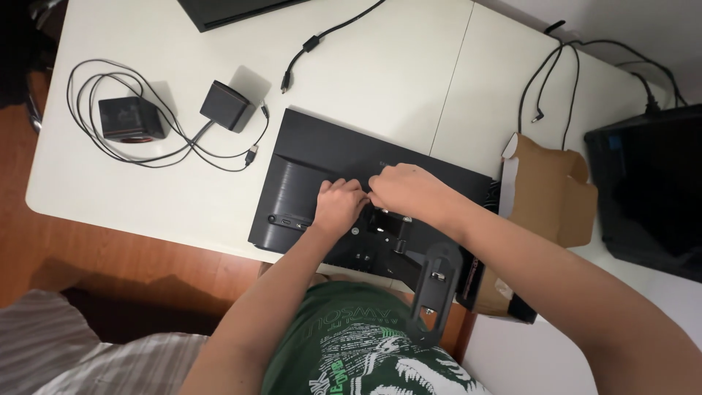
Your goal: The person attaches a monitor mount to the back of a Samsung monitor using a yellow screwdriver. They align the mount, insert screws, and tighten them to secure the bracket to the monitor.
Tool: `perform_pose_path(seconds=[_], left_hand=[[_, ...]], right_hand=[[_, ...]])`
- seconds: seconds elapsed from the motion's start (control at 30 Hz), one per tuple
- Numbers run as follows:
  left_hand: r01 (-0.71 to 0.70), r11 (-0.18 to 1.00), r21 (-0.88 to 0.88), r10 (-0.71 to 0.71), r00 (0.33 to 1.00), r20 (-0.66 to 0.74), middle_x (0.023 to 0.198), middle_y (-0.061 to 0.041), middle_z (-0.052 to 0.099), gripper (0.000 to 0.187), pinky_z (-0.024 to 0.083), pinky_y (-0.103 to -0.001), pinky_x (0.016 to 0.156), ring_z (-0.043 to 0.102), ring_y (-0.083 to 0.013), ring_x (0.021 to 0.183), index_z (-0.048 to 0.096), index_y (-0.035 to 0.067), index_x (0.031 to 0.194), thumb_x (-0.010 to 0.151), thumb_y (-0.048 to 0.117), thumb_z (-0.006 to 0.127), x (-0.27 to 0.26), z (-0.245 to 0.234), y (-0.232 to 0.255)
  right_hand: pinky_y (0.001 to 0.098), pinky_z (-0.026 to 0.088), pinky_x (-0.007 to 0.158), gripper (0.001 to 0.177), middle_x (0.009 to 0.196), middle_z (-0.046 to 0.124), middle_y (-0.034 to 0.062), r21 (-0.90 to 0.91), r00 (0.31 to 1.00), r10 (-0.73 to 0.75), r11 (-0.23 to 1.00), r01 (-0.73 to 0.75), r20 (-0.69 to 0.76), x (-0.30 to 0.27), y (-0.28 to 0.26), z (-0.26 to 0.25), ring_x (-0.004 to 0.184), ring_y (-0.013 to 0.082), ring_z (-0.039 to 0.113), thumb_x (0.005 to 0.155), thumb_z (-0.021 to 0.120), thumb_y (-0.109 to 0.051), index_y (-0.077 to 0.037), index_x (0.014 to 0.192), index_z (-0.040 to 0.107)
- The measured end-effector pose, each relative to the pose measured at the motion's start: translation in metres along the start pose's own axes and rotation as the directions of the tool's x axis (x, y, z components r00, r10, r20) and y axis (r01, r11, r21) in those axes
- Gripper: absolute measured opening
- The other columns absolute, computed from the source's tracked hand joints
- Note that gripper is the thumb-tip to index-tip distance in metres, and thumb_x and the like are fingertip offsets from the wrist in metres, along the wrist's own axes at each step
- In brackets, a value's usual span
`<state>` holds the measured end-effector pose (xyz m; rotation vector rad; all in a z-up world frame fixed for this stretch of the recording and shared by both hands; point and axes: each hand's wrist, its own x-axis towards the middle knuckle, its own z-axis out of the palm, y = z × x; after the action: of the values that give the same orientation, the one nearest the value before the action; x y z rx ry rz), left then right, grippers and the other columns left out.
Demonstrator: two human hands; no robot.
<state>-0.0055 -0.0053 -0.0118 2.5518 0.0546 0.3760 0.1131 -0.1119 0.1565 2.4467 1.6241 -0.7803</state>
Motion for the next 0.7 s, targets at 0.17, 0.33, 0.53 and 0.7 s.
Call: perform_pose_path(seconds=[0.17,0.33,0.53,0.7], left_hand=[[-0.017,0.999,0.039,0.018,1.000,-0.018,0.081,0.005,0.062,0.010,0.042,-0.041,0.075,0.063,-0.0185,0.083,0.075,0.016,0.077,0.082,0.024,0.078,0.001,-0.005,0.000],[-0.022,1.000,0.022,0.021,1.000,0.002,0.084,0.006,0.063,0.010,0.041,-0.041,0.078,0.062,-0.0184,0.085,0.076,0.017,0.078,0.084,0.024,0.078,-0.002,0.002,-0.003],[0.006,1.000,-0.013,-0.006,0.999,0.033,0.087,0.005,0.063,0.009,0.040,-0.041,0.079,0.062,-0.0172,0.088,0.080,0.018,0.087,0.079,0.023,0.079,-0.006,-0.003,-0.004],[0.039,0.999,-0.014,-0.039,0.998,0.051,0.089,0.005,0.064,0.011,0.039,-0.042,0.080,0.063,-0.0162,0.090,0.080,0.018,0.089,0.079,0.023,0.080,-0.006,0.000,-0.002]], right_hand=[[0.0482,0.055,0.060,0.035,0.074,0.071,0.0155,0.082,0.986,-0.164,0.984,0.161,0.035,-0.003,-0.004,-0.021,0.069,0.0377,0.070,0.079,0.078,-0.037,-0.007,0.096,0.071],[0.0418,0.057,0.062,0.013,0.067,0.069,0.0086,-0.226,0.903,-0.429,0.881,0.416,-0.011,0.006,0.018,0.015,0.071,0.0292,0.070,0.081,0.069,-0.018,-0.008,0.074,0.071],[0.0408,0.055,0.056,0.024,0.060,0.067,0.0122,-0.253,0.952,-0.281,0.918,0.304,0.123,0.002,0.001,0.003,0.060,0.0299,0.069,0.090,0.068,-0.026,-0.005,0.079,0.068],[0.0422,0.055,0.056,0.029,0.061,0.067,0.0131,-0.205,0.976,-0.201,0.955,0.215,0.089,0.001,0.004,0.005,0.058,0.0324,0.069,0.093,0.067,-0.030,-0.005,0.077,0.068]])
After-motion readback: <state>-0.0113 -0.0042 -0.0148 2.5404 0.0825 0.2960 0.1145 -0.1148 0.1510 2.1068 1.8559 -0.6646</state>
